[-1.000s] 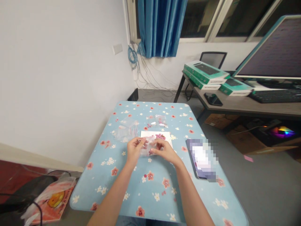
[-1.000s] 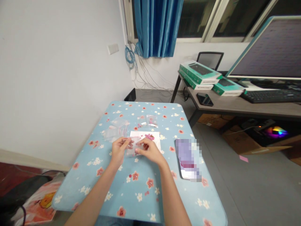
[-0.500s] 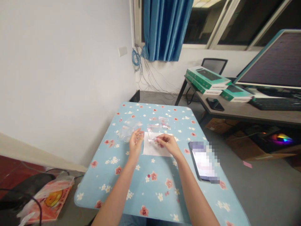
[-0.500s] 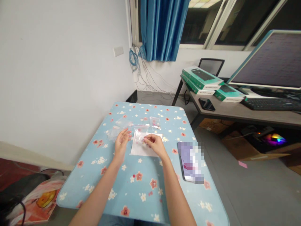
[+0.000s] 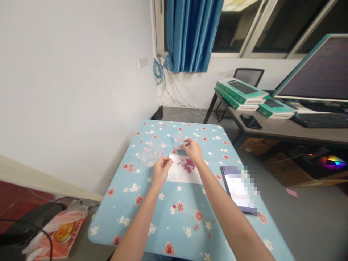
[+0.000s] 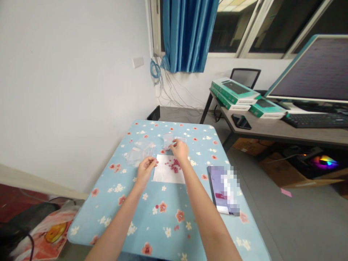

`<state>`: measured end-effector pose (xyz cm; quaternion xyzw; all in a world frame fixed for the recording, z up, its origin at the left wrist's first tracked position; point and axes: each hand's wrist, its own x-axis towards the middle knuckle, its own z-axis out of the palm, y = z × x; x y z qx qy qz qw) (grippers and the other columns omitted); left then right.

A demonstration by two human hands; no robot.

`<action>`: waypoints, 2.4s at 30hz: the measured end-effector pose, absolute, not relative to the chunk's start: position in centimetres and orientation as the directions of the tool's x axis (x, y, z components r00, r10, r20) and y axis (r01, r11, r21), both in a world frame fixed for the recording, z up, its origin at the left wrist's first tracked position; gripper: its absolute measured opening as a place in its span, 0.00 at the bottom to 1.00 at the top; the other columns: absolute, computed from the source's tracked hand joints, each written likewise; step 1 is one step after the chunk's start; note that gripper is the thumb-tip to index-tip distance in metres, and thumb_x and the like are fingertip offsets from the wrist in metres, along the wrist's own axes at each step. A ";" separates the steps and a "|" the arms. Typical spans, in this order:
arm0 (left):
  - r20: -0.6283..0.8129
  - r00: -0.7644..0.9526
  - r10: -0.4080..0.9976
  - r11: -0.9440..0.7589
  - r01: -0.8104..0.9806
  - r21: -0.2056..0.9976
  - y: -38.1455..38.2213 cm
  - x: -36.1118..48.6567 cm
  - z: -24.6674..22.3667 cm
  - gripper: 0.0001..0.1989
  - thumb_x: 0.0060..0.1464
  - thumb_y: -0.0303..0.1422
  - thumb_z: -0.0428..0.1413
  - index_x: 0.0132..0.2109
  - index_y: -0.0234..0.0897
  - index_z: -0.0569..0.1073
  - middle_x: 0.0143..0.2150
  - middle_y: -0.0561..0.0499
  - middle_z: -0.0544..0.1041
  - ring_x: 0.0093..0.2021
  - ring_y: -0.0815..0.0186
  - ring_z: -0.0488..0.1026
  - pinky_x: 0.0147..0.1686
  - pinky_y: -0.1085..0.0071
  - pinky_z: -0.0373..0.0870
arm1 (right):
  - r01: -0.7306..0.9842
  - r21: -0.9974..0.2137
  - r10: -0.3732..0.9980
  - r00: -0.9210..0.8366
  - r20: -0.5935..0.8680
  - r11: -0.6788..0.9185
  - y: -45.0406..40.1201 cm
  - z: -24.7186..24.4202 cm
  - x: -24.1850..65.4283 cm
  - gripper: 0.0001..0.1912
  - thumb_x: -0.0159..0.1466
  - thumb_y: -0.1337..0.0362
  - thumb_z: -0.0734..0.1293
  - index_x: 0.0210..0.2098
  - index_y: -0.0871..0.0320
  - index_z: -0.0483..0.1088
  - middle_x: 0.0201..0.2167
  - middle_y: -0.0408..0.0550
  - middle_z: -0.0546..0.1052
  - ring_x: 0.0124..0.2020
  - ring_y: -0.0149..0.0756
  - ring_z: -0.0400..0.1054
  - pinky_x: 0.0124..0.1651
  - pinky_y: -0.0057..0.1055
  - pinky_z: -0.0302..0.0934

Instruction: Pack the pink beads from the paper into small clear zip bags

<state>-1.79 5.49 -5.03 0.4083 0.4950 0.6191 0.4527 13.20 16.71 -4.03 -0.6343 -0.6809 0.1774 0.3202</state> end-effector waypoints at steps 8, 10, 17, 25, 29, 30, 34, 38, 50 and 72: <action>0.080 -0.228 0.970 -0.106 -0.105 0.989 5.5 -1.8 -5.4 0.13 0.44 0.41 0.60 0.30 0.35 0.72 0.27 0.51 0.76 0.29 0.68 0.73 0.33 0.72 0.67 | 0.776 -0.592 0.889 0.093 0.449 0.218 15.0 -4.2 13.6 0.26 0.55 0.63 0.63 0.53 0.61 0.63 0.37 0.52 0.72 0.36 0.41 0.65 0.38 0.33 0.56; 0.091 -0.217 0.972 -0.112 -0.086 0.990 5.5 -1.8 -5.6 0.12 0.46 0.40 0.59 0.30 0.35 0.72 0.27 0.50 0.76 0.30 0.68 0.72 0.34 0.72 0.67 | 0.701 -0.686 0.882 0.182 0.436 0.194 14.1 -3.8 14.6 0.26 0.55 0.60 0.63 0.53 0.61 0.62 0.35 0.50 0.71 0.34 0.39 0.64 0.37 0.33 0.56; 0.134 -0.209 0.969 -0.135 0.010 0.991 5.2 -1.7 -5.7 0.09 0.46 0.38 0.59 0.31 0.36 0.73 0.28 0.51 0.76 0.30 0.68 0.72 0.34 0.74 0.66 | 0.365 -0.930 0.927 0.330 0.178 0.048 9.0 -4.4 19.2 0.17 0.53 0.54 0.66 0.37 0.60 0.71 0.25 0.43 0.69 0.20 0.29 0.57 0.26 0.28 0.53; 0.288 -0.186 0.939 -0.226 0.293 0.929 4.1 -1.5 -5.1 0.05 0.50 0.35 0.56 0.33 0.39 0.74 0.29 0.52 0.76 0.31 0.67 0.72 0.36 0.72 0.67 | 0.212 -0.976 0.914 0.388 0.118 0.036 8.3 -6.5 20.6 0.17 0.51 0.54 0.67 0.34 0.60 0.71 0.23 0.42 0.67 0.20 0.28 0.56 0.24 0.26 0.51; 0.387 -0.157 0.909 -0.290 0.428 0.856 4.4 -3.0 -4.9 0.05 0.51 0.34 0.56 0.35 0.40 0.75 0.31 0.51 0.76 0.33 0.65 0.72 0.38 0.70 0.67 | 0.205 -0.978 0.922 0.374 0.103 0.026 8.7 -6.8 20.5 0.18 0.52 0.54 0.66 0.36 0.60 0.71 0.23 0.41 0.67 0.20 0.28 0.56 0.25 0.26 0.51; 0.416 -0.161 0.895 -0.297 0.481 0.825 4.6 -3.7 -4.8 0.06 0.50 0.35 0.56 0.36 0.40 0.75 0.32 0.51 0.76 0.34 0.64 0.72 0.40 0.69 0.66 | 0.203 -0.979 0.924 0.371 0.096 0.021 8.7 -6.9 20.5 0.18 0.52 0.54 0.66 0.36 0.60 0.71 0.23 0.41 0.67 0.21 0.28 0.56 0.25 0.27 0.51; 0.469 -0.207 0.859 -0.186 0.726 0.662 6.1 -7.6 -4.3 0.11 0.51 0.37 0.55 0.41 0.40 0.73 0.39 0.47 0.76 0.39 0.60 0.71 0.44 0.64 0.65 | 0.196 -0.981 0.928 0.364 0.080 0.008 8.7 -7.0 20.4 0.18 0.52 0.53 0.65 0.36 0.60 0.71 0.24 0.42 0.67 0.21 0.29 0.56 0.26 0.28 0.52; 0.295 -0.094 0.951 -0.052 0.890 0.454 7.4 -10.9 -3.7 0.23 0.51 0.44 0.54 0.52 0.39 0.69 0.52 0.43 0.71 0.52 0.51 0.66 0.52 0.56 0.59 | 0.183 -0.983 0.930 0.360 0.080 0.014 8.7 -6.7 20.3 0.18 0.51 0.53 0.65 0.35 0.60 0.71 0.24 0.42 0.68 0.21 0.29 0.57 0.26 0.28 0.52; -0.007 0.106 0.994 -0.103 0.978 0.180 8.4 -12.9 -2.7 0.38 0.44 0.59 0.51 0.59 0.44 0.62 0.57 0.46 0.69 0.58 0.48 0.61 0.57 0.52 0.50 | 0.187 -0.982 0.937 0.342 0.075 0.011 8.8 -6.3 19.9 0.16 0.50 0.54 0.65 0.32 0.60 0.72 0.21 0.41 0.68 0.20 0.29 0.57 0.26 0.28 0.52; 0.027 0.194 0.981 -0.195 0.961 0.194 8.4 -13.3 -2.6 0.37 0.37 0.58 0.58 0.52 0.43 0.68 0.53 0.46 0.69 0.56 0.48 0.61 0.56 0.53 0.50 | 0.220 -0.975 0.950 0.300 0.089 0.023 8.5 -6.2 20.0 0.17 0.52 0.53 0.64 0.34 0.60 0.71 0.22 0.42 0.68 0.21 0.30 0.58 0.26 0.28 0.52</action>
